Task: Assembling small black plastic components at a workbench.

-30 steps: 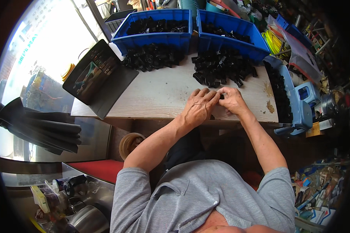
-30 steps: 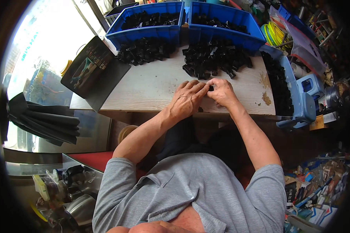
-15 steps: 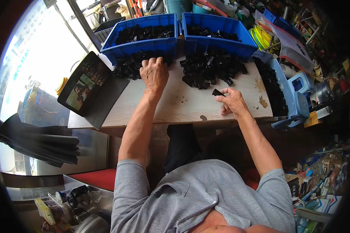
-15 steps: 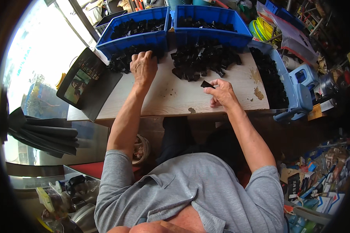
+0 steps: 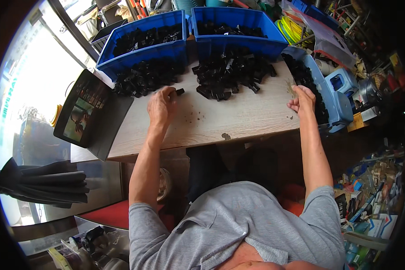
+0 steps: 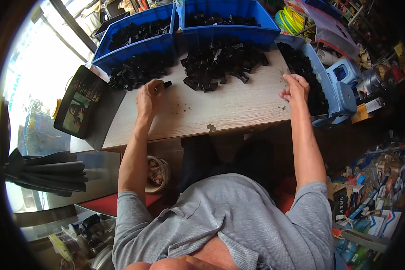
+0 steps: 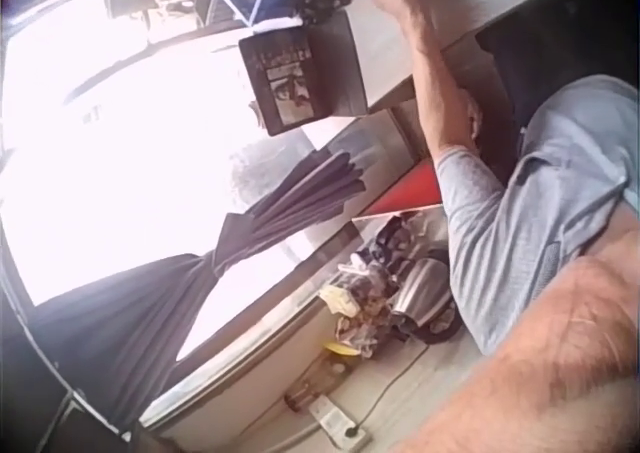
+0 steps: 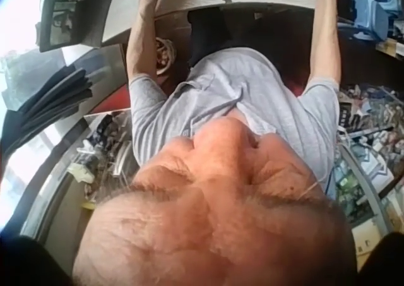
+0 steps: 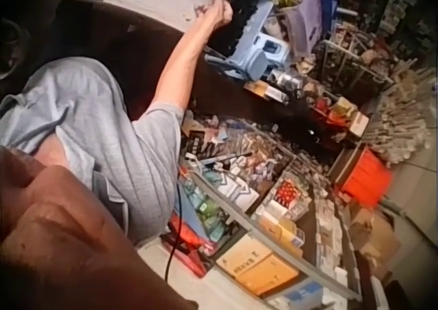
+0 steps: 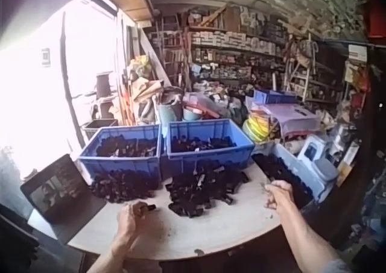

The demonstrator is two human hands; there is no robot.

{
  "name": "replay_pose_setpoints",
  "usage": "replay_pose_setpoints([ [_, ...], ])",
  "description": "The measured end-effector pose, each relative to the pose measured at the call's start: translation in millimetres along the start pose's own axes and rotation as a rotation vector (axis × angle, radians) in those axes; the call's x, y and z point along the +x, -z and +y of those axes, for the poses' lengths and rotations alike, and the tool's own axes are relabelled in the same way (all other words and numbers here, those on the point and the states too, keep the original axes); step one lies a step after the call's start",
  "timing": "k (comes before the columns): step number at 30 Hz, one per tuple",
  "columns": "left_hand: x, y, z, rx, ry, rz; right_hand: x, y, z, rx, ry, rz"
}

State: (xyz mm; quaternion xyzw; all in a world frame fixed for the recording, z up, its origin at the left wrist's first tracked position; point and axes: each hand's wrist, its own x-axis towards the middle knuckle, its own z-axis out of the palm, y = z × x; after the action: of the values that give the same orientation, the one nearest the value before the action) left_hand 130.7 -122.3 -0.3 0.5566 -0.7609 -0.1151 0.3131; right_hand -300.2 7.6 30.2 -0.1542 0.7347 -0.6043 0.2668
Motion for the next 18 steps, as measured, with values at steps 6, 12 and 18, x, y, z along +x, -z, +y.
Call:
replay_pose_setpoints([
  [6, -8.8, -11.6, -14.2, -0.124, -0.02, 0.191, -25.6, -42.0, -0.8, -0.187, -0.047, -0.361],
  [12, -14.7, -9.8, -0.6, 0.101, -0.181, 0.117, -47.1, -80.7, -5.8, -0.372, 0.01, -0.439],
  [18, -24.4, -9.1, 11.3, 0.143, -0.274, 0.038, -63.2, -89.9, -8.6, -0.521, -0.002, -0.439],
])
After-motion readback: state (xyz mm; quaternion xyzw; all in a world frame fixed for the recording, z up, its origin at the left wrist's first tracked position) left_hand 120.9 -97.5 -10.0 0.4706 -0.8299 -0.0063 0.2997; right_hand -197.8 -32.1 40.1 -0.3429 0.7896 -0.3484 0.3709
